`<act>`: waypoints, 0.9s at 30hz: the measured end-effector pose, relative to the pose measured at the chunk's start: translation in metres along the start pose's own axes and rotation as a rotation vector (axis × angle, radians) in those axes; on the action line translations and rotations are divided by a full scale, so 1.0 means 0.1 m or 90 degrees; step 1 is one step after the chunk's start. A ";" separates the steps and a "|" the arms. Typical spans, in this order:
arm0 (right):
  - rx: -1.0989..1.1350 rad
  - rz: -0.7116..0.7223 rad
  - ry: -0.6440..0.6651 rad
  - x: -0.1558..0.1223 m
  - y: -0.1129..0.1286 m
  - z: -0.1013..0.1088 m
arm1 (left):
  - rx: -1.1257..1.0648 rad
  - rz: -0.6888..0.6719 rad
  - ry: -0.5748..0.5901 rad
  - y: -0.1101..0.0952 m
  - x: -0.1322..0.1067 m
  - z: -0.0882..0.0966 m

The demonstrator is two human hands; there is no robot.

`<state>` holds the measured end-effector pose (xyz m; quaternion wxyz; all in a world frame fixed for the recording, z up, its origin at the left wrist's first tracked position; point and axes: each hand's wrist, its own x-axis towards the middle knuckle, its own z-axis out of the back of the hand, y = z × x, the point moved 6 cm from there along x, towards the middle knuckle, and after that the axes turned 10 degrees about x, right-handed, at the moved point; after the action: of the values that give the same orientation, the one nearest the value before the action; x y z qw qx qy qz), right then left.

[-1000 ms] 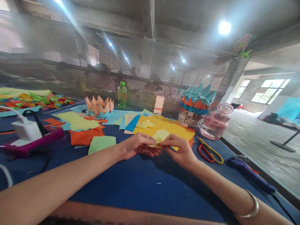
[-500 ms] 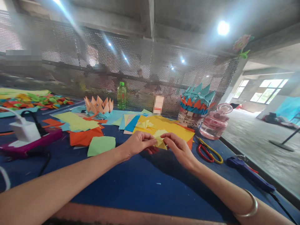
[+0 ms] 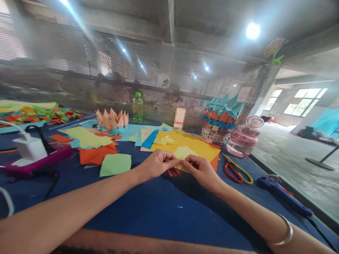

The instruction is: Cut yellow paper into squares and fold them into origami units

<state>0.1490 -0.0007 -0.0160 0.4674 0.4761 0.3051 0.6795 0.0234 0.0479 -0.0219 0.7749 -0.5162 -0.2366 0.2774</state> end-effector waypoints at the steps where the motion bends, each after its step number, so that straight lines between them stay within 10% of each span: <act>1: -0.011 0.009 -0.003 0.00 0.01 0.00 | -0.010 0.005 0.004 0.01 0.00 0.00; 10: -0.077 0.101 -0.021 -0.06 0.16 0.02 | -0.151 0.076 0.054 0.01 -0.06 -0.08; 27: 0.012 -0.026 0.033 -0.04 0.04 -0.05 | 0.183 -0.056 -0.083 -0.08 -0.07 0.03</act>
<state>0.1437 -0.0059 -0.0159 0.4688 0.4561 0.3334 0.6790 0.0176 0.0431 -0.0139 0.8352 -0.3700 -0.2670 0.3069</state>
